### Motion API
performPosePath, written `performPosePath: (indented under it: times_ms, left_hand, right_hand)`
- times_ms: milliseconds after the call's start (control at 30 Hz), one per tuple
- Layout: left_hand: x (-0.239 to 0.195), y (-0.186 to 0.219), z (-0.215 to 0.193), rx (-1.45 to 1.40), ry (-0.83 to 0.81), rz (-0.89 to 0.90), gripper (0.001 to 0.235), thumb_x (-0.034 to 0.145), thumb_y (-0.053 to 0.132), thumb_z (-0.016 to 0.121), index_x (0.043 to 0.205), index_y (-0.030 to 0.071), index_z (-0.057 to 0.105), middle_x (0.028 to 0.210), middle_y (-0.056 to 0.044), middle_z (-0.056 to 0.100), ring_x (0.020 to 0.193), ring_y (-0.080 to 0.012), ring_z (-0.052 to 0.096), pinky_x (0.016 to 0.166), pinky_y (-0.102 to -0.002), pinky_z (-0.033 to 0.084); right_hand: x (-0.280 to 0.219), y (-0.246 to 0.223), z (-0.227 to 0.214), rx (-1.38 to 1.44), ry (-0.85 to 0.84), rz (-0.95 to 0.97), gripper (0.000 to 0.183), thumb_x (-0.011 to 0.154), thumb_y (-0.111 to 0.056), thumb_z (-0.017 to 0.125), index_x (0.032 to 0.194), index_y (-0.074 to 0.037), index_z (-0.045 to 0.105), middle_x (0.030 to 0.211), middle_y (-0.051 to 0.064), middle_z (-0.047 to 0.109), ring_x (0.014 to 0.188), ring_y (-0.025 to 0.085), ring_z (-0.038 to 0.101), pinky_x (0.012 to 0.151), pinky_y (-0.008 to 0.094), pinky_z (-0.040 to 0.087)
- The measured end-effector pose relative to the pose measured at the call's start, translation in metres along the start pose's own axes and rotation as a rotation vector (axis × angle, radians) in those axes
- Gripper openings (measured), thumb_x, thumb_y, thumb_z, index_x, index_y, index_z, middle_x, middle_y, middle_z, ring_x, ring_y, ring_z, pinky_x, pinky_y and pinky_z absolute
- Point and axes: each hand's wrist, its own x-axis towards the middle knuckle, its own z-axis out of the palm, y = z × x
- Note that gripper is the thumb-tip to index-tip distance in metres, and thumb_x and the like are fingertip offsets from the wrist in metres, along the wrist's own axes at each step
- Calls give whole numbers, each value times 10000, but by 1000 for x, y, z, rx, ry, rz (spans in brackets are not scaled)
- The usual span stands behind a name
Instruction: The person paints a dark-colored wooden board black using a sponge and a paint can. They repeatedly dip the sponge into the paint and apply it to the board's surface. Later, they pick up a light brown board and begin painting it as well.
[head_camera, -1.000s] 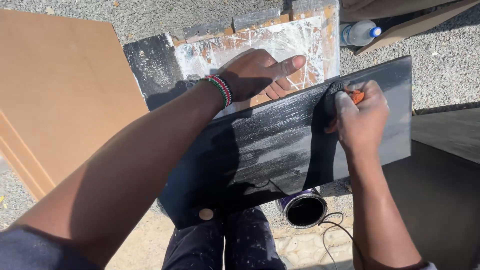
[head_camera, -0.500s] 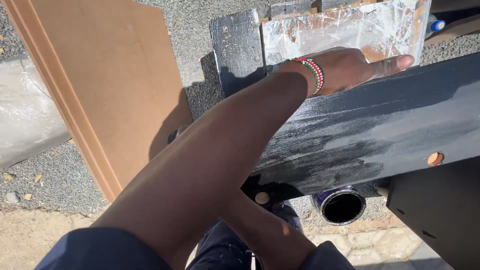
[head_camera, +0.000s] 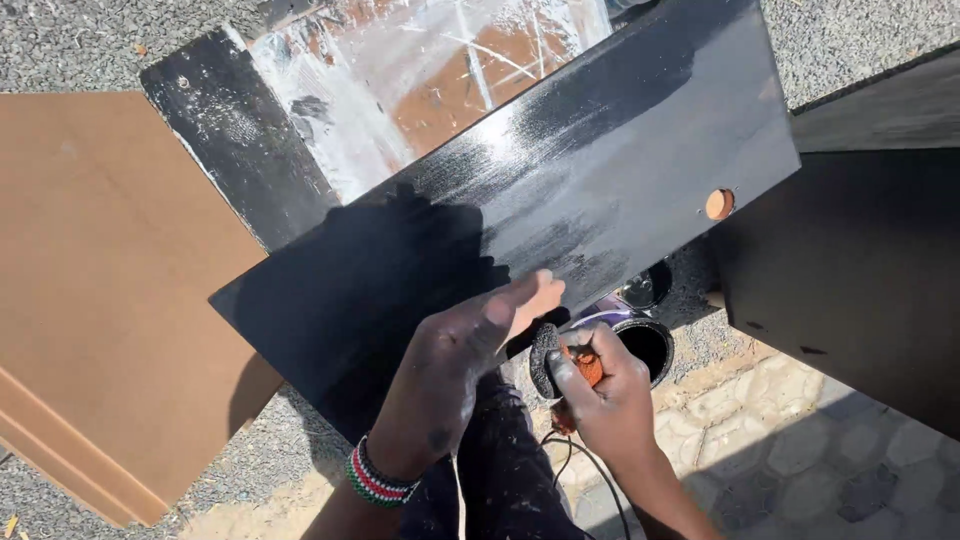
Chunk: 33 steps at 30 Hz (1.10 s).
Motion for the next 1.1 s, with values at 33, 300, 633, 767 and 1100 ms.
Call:
performPosePath:
  times_ms: [33, 300, 633, 767, 1100]
  left_hand:
    - [2, -28, 17, 7, -13, -26, 850, 1121, 603, 582, 1677, -38, 631, 1772, -267, 667, 1715, -389, 602, 1381, -488, 501]
    - [19, -287, 81, -9, 17, -290, 453, 1226, 250, 608, 1471, -63, 825, 1429, -337, 839, 1447, -410, 760, 1287, -591, 535]
    - [74, -492, 29, 1141, -75, 628, 248, 1239, 71, 629, 1182, -83, 815, 1273, -337, 844, 1263, -509, 823, 1089, -545, 684]
    - [73, -497, 45, 1202, -58, 555, 279, 1248, 101, 619, 1178, -87, 813, 1292, -332, 836, 1315, -521, 798, 1138, -521, 657]
    - [68, -517, 50, 1176, 26, 442, 281, 1236, 88, 634, 1215, -119, 822, 1349, -376, 814, 1347, -526, 788, 1178, -527, 641]
  right_hand:
    - [0, 24, -14, 10, 11, 26, 139, 1071, -243, 778, 1024, -113, 769, 606, -10, 595, 469, 98, 526, 447, 347, 507]
    - [2, 310, -57, -97, 120, 544, 434, 1098, -253, 889, 1426, 7, 774, 734, 203, 840, 577, 300, 838, 716, 458, 693]
    - [97, 480, -8, -291, 256, 420, 435, 988, -250, 921, 1402, -123, 886, 1064, 239, 892, 1124, 537, 853, 928, 659, 673]
    - [119, 504, -1, -328, 197, 444, 376, 991, -197, 855, 1344, -80, 916, 1082, 284, 884, 1130, 578, 839, 946, 654, 678]
    - [125, 495, -16, -359, 108, 493, 294, 1007, -286, 788, 1237, -173, 933, 1124, 284, 881, 1204, 557, 813, 943, 673, 661]
